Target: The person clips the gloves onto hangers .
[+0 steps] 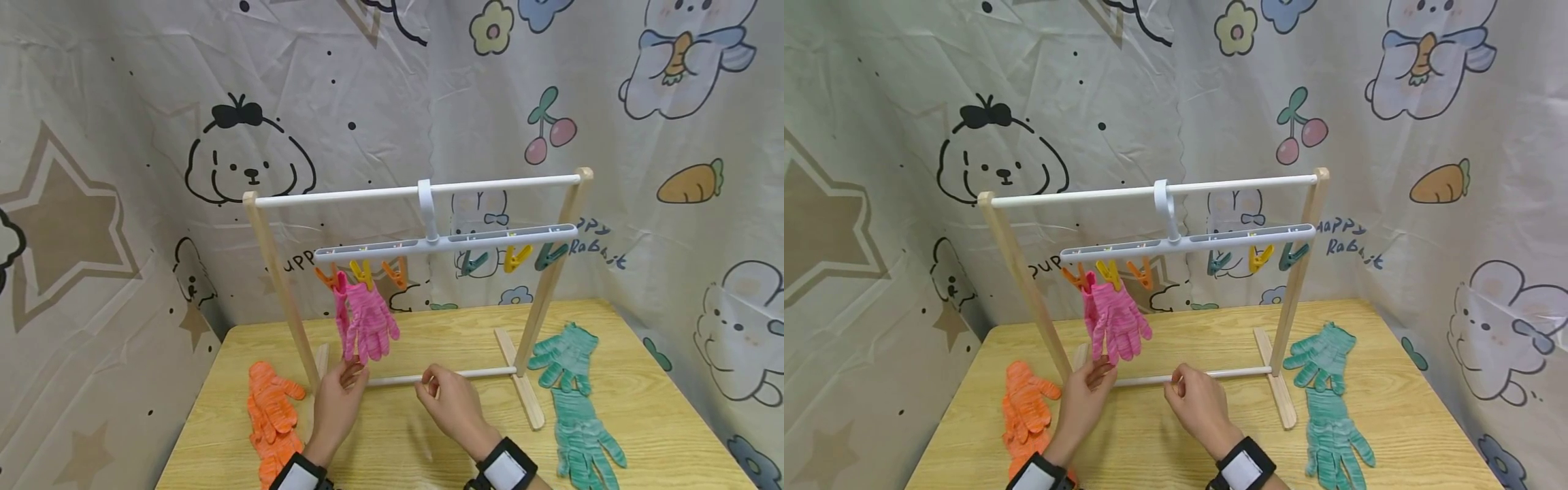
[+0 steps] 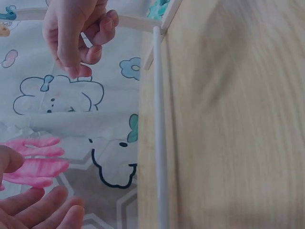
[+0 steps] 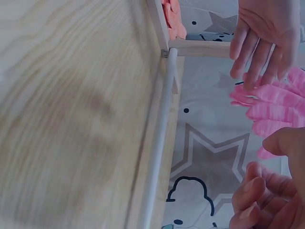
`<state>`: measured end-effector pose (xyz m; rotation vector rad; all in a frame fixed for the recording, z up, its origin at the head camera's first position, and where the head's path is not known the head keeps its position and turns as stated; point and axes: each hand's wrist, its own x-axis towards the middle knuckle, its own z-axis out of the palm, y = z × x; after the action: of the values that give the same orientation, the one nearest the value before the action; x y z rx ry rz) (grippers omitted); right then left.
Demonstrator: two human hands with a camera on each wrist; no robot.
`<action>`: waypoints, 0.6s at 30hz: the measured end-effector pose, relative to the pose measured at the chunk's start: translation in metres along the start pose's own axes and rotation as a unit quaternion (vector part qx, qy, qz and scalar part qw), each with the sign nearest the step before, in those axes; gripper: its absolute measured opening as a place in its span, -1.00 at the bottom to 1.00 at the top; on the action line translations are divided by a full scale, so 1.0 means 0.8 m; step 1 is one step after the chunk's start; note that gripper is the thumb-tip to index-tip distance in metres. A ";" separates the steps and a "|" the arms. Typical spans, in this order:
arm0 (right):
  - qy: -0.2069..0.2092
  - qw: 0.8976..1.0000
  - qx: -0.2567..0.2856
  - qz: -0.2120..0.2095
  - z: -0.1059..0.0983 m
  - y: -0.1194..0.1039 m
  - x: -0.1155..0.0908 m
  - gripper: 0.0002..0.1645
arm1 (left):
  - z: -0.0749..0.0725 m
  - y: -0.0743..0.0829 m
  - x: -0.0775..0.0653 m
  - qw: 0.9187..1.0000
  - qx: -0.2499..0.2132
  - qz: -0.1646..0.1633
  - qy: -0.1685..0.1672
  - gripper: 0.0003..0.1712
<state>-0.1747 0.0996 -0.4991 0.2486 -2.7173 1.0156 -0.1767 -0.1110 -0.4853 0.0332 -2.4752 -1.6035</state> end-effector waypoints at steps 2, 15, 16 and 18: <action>0.000 1.000 -0.001 0.002 0.001 0.003 -0.005 -0.88 | 0.001 -0.003 -0.005 1.000 0.000 -0.012 -0.003 -0.63; -0.005 1.000 -0.009 0.012 0.012 0.024 -0.039 -0.85 | 0.003 -0.026 -0.045 0.996 0.020 -0.052 -0.063 -0.61; -0.008 1.000 -0.007 0.013 0.012 0.026 -0.041 -0.85 | 0.004 -0.028 -0.048 0.996 0.019 -0.056 -0.068 -0.60; -0.017 1.000 -0.002 0.017 0.013 0.028 -0.046 -0.85 | 0.004 -0.032 -0.052 0.995 0.018 -0.064 -0.080 -0.59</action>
<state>-0.1464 0.1123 -0.5308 0.2222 -2.7636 1.0229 -0.1386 -0.1135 -0.5163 0.0729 -2.6726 -1.6714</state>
